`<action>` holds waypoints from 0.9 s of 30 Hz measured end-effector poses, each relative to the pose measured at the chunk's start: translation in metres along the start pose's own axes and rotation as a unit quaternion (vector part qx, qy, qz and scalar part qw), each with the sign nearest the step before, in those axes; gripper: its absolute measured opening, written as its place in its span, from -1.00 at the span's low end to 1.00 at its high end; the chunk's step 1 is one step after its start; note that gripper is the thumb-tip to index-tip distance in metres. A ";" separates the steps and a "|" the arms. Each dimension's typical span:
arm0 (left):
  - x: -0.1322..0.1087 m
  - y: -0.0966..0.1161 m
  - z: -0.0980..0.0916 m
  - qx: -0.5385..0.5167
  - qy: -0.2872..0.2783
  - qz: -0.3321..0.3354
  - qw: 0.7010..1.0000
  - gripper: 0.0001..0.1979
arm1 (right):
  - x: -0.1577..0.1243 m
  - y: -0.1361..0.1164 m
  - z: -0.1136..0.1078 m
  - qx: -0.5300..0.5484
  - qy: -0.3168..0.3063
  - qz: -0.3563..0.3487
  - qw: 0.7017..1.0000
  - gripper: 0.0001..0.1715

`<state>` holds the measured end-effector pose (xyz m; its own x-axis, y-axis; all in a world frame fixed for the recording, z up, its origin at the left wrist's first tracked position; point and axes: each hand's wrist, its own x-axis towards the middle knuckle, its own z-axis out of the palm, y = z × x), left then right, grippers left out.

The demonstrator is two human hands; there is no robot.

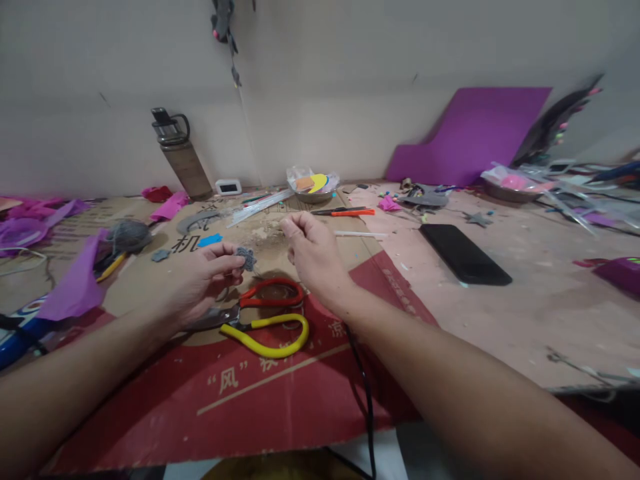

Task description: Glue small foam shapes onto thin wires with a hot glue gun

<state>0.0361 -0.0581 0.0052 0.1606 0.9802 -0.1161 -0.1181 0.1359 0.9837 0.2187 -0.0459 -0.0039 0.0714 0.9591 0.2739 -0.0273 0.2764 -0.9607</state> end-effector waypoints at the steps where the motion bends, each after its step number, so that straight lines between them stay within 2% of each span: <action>1: 0.000 0.000 0.000 0.002 -0.002 0.001 1.000 -0.77 | -0.001 0.001 0.001 -0.024 -0.020 -0.001 0.999 -0.77; 5: -0.001 -0.002 0.001 0.026 -0.018 0.007 0.999 -0.79 | -0.009 0.003 0.007 -0.131 -0.104 -0.065 0.984 -0.82; 8: -0.002 -0.003 0.003 0.080 -0.021 0.018 0.996 -0.81 | -0.015 0.002 0.010 -0.173 -0.134 -0.098 0.971 -0.86; 12: -0.002 -0.003 0.002 0.123 -0.024 0.022 0.992 -0.82 | -0.017 0.000 0.011 -0.137 -0.109 -0.081 0.981 -0.85; 17: -0.002 0.002 0.005 0.050 -0.022 -0.001 0.999 -0.84 | -0.006 0.002 0.004 -0.050 -0.013 -0.011 0.999 -0.77; 20: -0.002 0.003 0.005 0.041 -0.030 -0.011 0.999 -0.83 | 0.000 0.006 0.000 0.009 0.016 0.009 1.000 -0.71; 22: -0.001 0.002 0.005 0.031 -0.033 -0.003 0.999 -0.81 | 0.001 0.008 0.000 0.016 0.001 0.010 1.000 -0.66; 27: 0.001 -0.002 0.003 0.016 -0.032 0.009 0.999 -0.79 | -0.006 0.010 0.005 -0.063 -0.092 -0.017 0.994 -0.61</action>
<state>0.0391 -0.0578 0.0035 0.2215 0.9709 -0.0906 -0.0911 0.1131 0.9894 0.2126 -0.0487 -0.0151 -0.1133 0.9475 0.2990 0.0980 0.3102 -0.9456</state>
